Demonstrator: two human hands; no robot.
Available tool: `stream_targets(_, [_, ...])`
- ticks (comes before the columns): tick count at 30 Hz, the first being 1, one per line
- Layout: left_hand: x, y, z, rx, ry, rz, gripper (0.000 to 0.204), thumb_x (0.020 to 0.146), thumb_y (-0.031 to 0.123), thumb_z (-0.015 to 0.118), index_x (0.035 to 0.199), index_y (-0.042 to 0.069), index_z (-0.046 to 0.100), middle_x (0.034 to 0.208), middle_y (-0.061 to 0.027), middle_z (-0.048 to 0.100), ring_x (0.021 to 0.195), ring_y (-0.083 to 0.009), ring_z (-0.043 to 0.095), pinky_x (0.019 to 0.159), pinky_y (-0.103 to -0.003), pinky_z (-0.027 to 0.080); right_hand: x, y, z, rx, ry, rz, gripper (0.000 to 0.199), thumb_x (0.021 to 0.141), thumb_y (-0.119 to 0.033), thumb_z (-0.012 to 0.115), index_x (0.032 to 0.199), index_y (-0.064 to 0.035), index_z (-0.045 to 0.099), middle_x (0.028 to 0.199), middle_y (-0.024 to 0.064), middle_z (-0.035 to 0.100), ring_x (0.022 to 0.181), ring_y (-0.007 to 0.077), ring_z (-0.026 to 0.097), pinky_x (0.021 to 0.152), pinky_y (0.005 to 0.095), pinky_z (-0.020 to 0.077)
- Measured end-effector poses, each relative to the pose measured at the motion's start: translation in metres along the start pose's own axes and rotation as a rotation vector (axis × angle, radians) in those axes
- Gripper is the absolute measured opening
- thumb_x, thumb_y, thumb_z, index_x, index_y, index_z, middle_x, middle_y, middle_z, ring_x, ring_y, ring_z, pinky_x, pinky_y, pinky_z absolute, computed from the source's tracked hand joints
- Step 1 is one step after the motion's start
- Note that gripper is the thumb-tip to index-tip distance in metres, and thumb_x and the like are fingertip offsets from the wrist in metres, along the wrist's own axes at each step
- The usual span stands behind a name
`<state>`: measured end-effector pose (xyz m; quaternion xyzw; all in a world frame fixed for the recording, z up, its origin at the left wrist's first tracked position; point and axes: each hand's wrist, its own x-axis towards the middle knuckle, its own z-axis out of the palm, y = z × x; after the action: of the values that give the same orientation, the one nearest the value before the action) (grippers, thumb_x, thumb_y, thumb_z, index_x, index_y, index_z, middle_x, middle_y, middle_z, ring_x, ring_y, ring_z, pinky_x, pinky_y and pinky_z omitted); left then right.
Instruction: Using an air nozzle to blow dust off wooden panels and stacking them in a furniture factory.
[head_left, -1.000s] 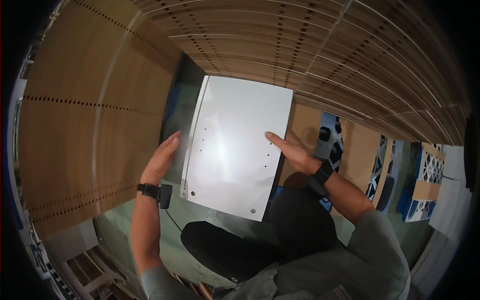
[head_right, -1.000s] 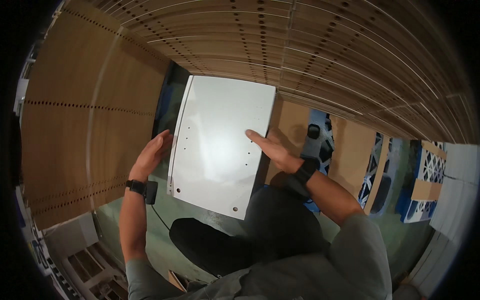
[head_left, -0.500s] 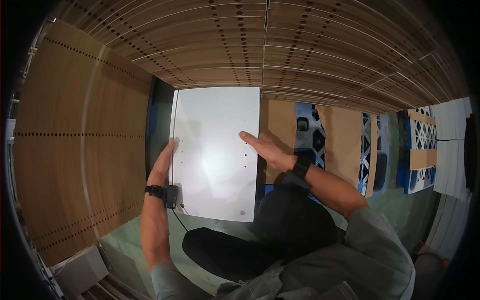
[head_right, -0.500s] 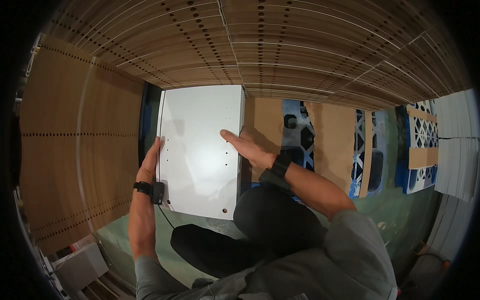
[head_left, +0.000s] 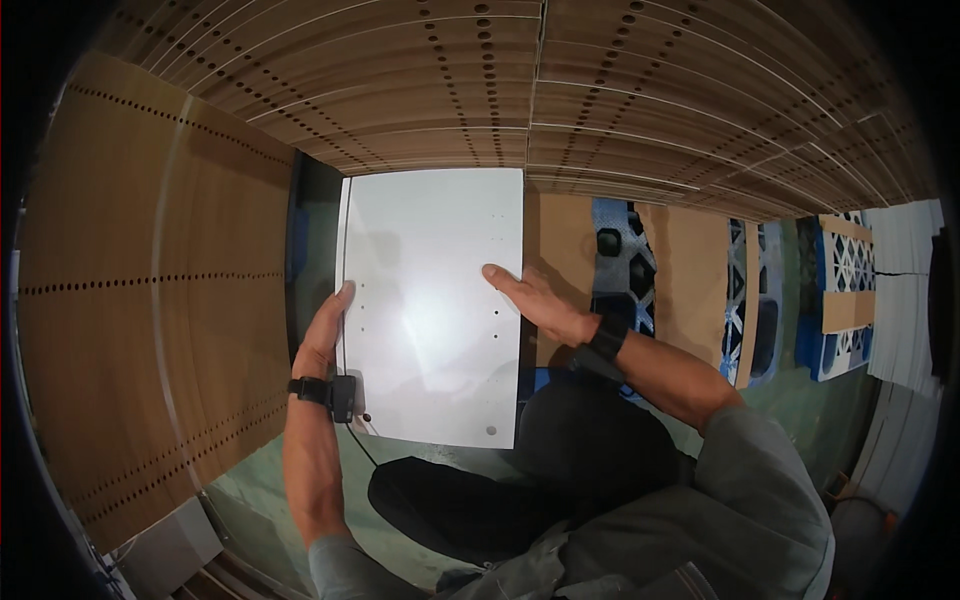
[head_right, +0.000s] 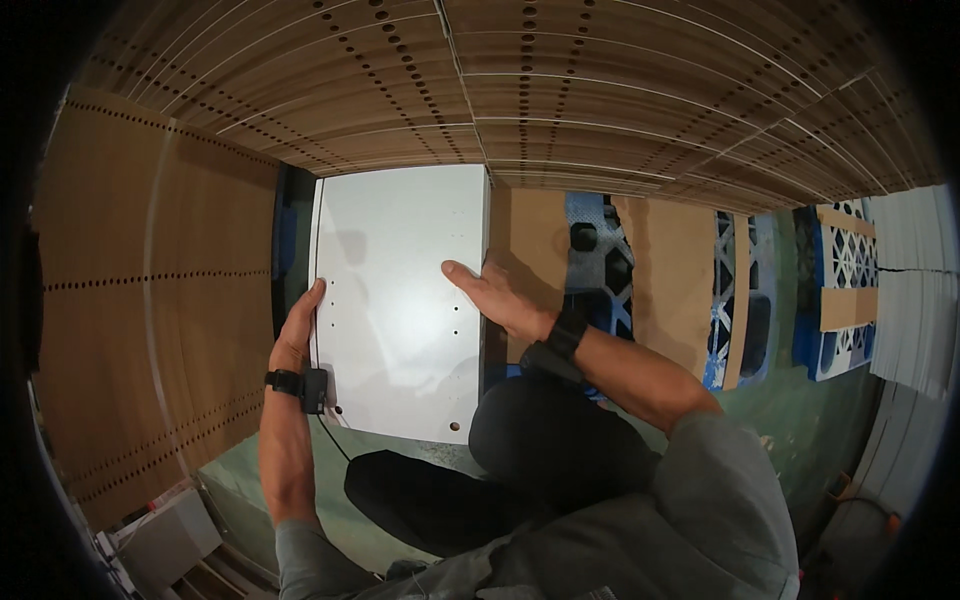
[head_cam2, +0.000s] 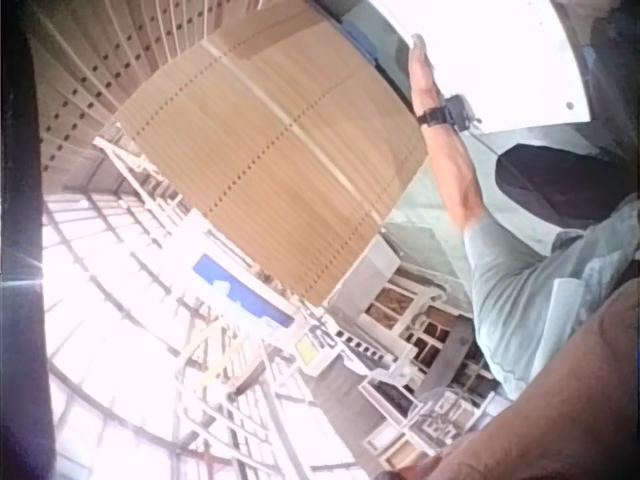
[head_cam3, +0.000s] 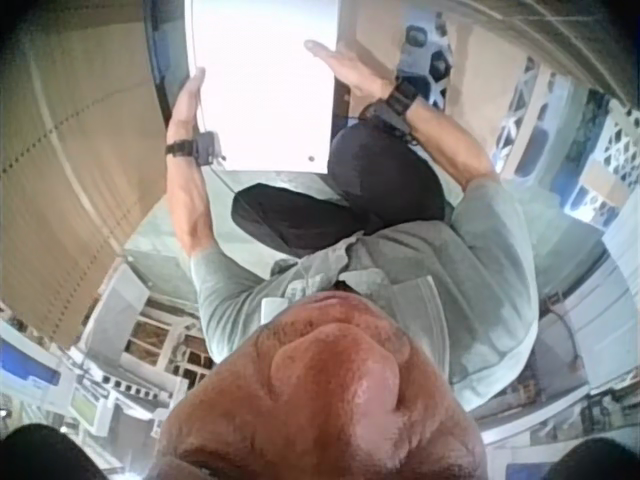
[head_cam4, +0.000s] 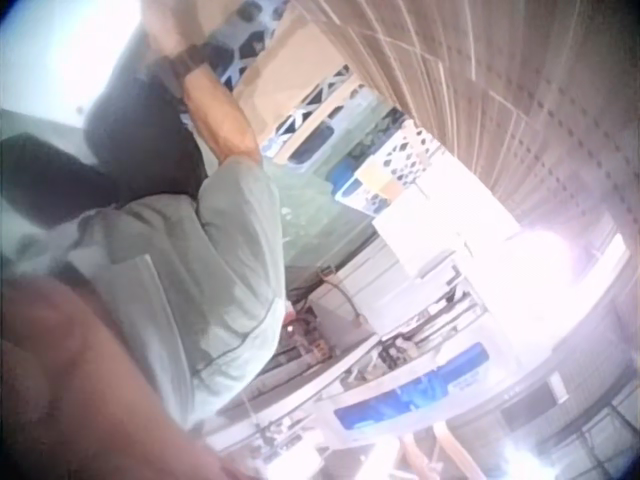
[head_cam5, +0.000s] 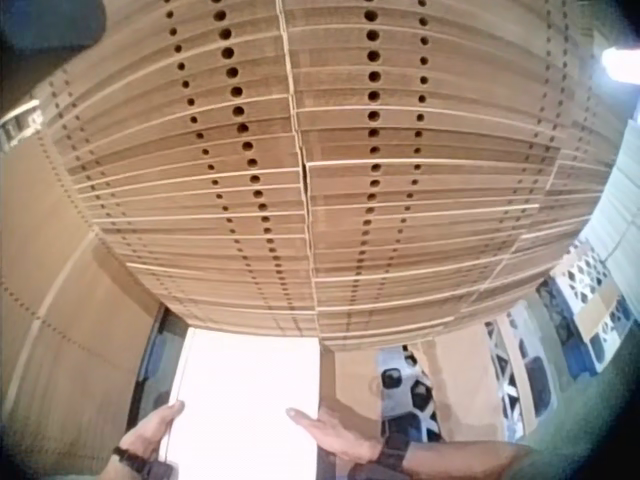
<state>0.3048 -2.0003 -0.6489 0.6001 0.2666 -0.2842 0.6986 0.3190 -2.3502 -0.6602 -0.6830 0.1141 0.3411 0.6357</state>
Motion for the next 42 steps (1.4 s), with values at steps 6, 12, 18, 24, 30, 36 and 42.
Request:
stream_targets(6, [0.001,-0.001,0.001,0.0,0.013,0.012,0.056,0.106,0.048,0.057,0.136,0.001,0.062,0.119,-0.0105,0.072,0.104,-0.0201,0.071,0.089,-0.034,0.058,0.002,0.009,-0.003,-0.036,0.007,-0.077,0.077,0.104,-0.056,0.058,0.129,0.0173,0.06,0.118,0.0261,0.067,0.114,0.0277,0.062,0.099,0.0415,0.0504])
stream_targets(12, [0.002,-0.007,0.0,0.008,-0.007,0.001,0.056,0.106,0.049,0.058,0.134,0.001,0.063,0.118,-0.0103,0.073,0.104,-0.0198,0.071,0.091,-0.034,0.057,0.013,0.028,-0.008,-0.055,-0.031,-0.109,0.072,0.104,-0.055,0.059,0.13,0.0119,0.063,0.118,0.0236,0.068,0.112,0.0256,0.062,0.097,0.0407,0.0511])
stream_targets(18, [-0.004,-0.015,-0.007,-0.013,-0.026,0.055,0.052,0.108,0.043,0.053,0.136,0.0,0.064,0.12,-0.0092,0.073,0.105,-0.0188,0.071,0.092,-0.034,0.057,0.013,0.032,0.004,0.072,-0.032,-0.22,0.072,0.102,-0.055,0.064,0.13,0.0119,0.064,0.115,0.0196,0.072,0.109,0.0269,0.067,0.098,0.041,0.0529])
stream_targets(24, [-0.02,-0.008,-0.023,0.107,0.39,0.276,0.072,0.107,0.057,0.049,0.149,-0.002,0.051,0.151,-0.0156,0.054,0.14,-0.0258,0.049,0.117,-0.04,0.036,0.031,0.026,-0.022,0.12,-0.104,-0.088,0.066,0.103,-0.055,0.062,0.127,0.0055,0.069,0.117,0.0097,0.073,0.105,0.0213,0.067,0.096,0.0363,0.0507])
stream_targets(30, [-0.129,-0.144,-0.004,-0.731,0.991,0.404,0.09,0.103,0.069,0.046,0.161,0.001,0.032,0.168,-0.0161,0.033,0.153,-0.0279,0.032,0.121,-0.05,0.025,0.033,0.016,-0.009,0.258,-0.175,-0.081,0.066,0.108,-0.046,0.06,0.15,0.0038,0.05,0.151,0.0095,0.056,0.138,0.019,0.051,0.118,0.034,0.0392])
stream_targets(36, [-0.082,-0.218,0.109,-1.255,0.502,0.304,0.083,0.108,0.07,0.031,0.161,0.007,0.034,0.166,-0.0174,0.038,0.149,-0.0351,0.042,0.122,-0.05,0.037,-0.012,-0.003,0.018,0.09,-0.174,-0.059,0.071,0.111,-0.046,0.052,0.161,0.0014,0.034,0.161,0.0151,0.045,0.149,0.0262,0.042,0.123,0.0415,0.0353])
stream_targets(42, [-0.095,-0.202,0.125,-1.453,0.421,0.352,0.09,0.105,0.076,0.023,0.16,0.006,0.037,0.161,-0.016,0.045,0.143,-0.0333,0.051,0.118,-0.046,0.044,-0.012,0.002,0.023,0.068,-0.136,-0.053,0.073,0.108,-0.049,0.057,0.161,-0.0029,0.034,0.162,0.0155,0.041,0.146,0.0282,0.043,0.121,0.0451,0.0381])
